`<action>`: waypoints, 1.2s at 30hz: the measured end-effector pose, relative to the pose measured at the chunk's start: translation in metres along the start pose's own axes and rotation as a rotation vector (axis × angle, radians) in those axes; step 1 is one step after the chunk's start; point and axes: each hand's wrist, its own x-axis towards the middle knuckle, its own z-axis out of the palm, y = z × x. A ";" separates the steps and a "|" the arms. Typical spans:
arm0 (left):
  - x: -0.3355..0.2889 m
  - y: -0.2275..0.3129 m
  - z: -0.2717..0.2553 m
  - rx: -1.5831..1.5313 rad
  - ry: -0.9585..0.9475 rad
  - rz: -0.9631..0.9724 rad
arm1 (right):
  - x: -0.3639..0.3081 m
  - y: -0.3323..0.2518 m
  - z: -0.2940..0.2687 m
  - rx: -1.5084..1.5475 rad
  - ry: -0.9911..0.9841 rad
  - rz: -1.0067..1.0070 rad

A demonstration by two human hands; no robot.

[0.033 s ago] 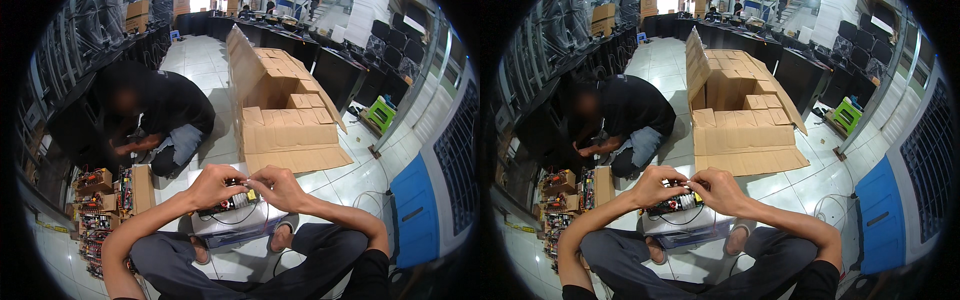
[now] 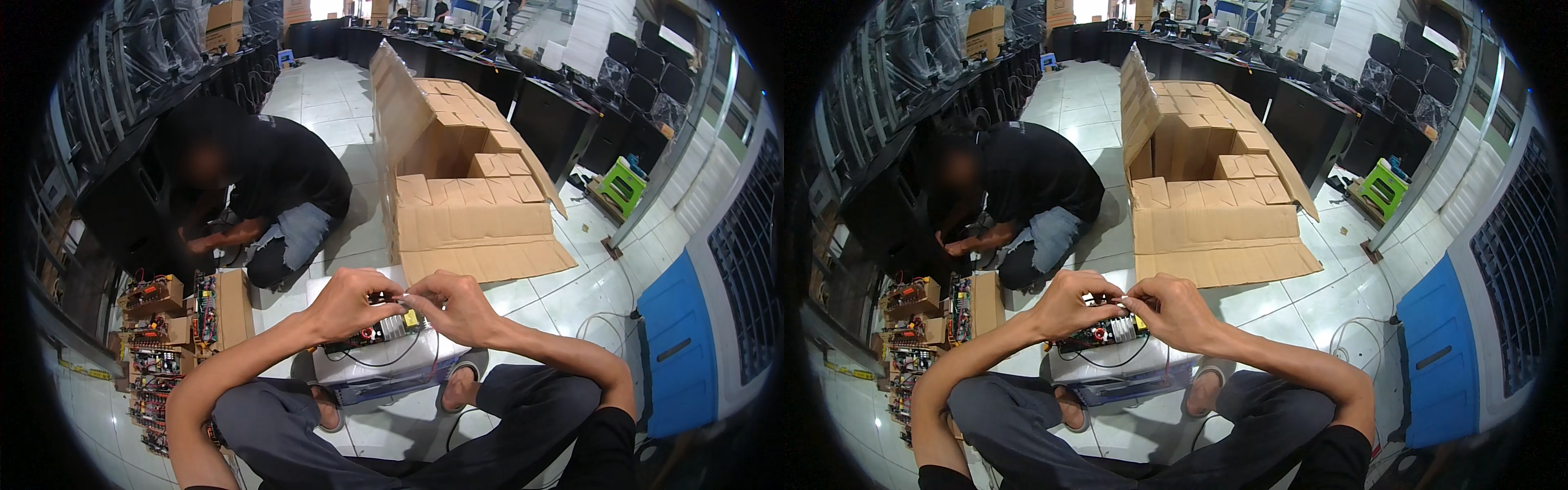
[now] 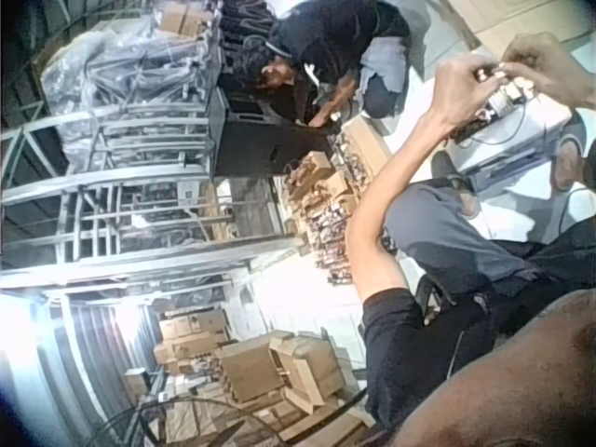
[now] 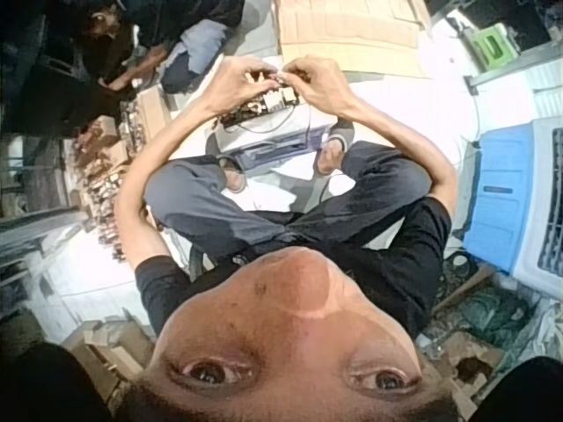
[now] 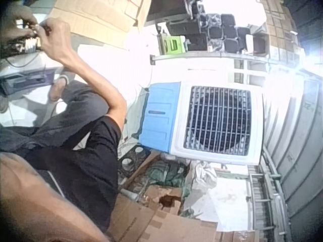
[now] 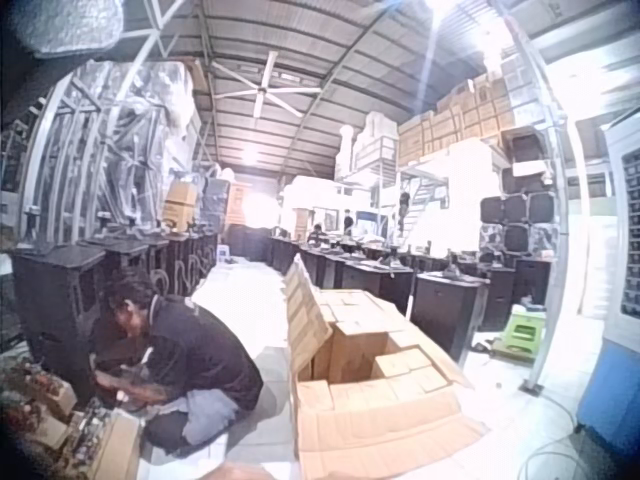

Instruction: The person sits on the floor and uses a soldering iron to attach components to a circuit board. They repeatedly apply solder to different points on the board, then inspect the connections by hand.

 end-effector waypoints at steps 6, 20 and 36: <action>0.001 0.002 0.001 0.043 0.004 0.034 | 0.000 0.002 0.001 0.003 -0.009 0.004; 0.006 0.000 -0.004 0.007 -0.027 0.042 | 0.006 0.004 -0.003 -0.012 -0.026 0.004; 0.006 -0.001 -0.004 -0.018 -0.040 0.035 | 0.005 0.005 -0.003 -0.021 -0.011 -0.011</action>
